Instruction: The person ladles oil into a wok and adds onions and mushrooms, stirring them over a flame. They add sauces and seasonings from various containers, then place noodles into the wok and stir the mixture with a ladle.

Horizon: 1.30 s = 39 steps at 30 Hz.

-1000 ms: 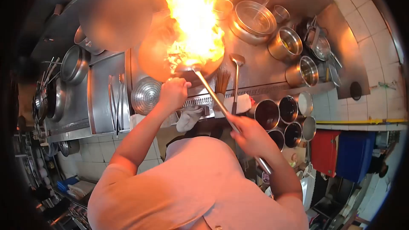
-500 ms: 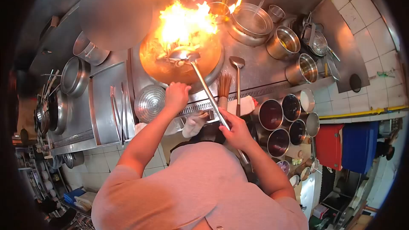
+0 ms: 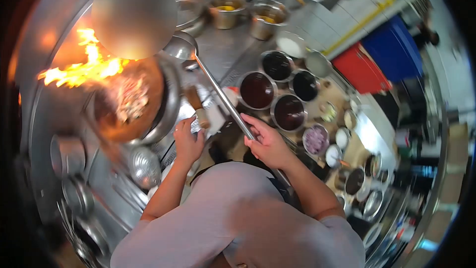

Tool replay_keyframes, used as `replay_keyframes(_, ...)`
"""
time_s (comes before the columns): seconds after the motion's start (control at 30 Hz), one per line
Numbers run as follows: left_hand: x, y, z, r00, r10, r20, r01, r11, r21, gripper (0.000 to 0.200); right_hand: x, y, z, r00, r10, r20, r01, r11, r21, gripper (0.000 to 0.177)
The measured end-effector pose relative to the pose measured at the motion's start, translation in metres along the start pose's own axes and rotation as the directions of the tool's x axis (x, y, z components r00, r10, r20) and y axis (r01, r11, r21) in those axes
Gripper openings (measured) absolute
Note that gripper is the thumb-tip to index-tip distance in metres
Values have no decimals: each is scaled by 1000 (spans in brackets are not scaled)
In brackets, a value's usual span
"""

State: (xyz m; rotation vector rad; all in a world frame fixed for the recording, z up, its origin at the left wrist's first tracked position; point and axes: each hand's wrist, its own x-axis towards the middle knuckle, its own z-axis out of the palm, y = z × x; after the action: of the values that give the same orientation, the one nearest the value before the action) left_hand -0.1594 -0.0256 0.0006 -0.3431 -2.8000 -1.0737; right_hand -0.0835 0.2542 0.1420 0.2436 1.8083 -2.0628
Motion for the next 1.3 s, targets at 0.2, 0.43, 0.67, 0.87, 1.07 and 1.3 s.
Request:
replay_keyframes(0.2, 52, 75, 75, 923, 324, 209, -313, 946, -87, 53, -61, 31, -77, 943, -74, -324, 81, 997, 9, 79)
replay_keyframes(0.43, 118, 167, 192, 782, 417, 463, -537, 828, 162, 79, -68, 77, -146, 856, 3, -518, 2, 1000, 9, 78)
replay_keyframes(0.67, 142, 183, 242, 754, 274, 597, -543, 771, 332, 93, -52, 99, -186, 868, 33, -496, -27, 999, 20, 76)
replay_keyframes(0.87, 142, 185, 244, 753, 266, 601, -544, 766, 343, 98, -53, 81, -206, 906, 142, -398, -74, 980, 182, 78)
replay_keyframes(1.07, 140, 182, 233, 767, 215, 604, -462, 839, 289, 99, -53, 86, -226, 947, 154, -284, -5, 887, 463, 76)
replay_keyframes(1.3, 104, 139, 147, 865, 227, 448, -284, 957, 64, 88, -76, 47, -209, 958, 43, -284, 174, 700, 693, 70)
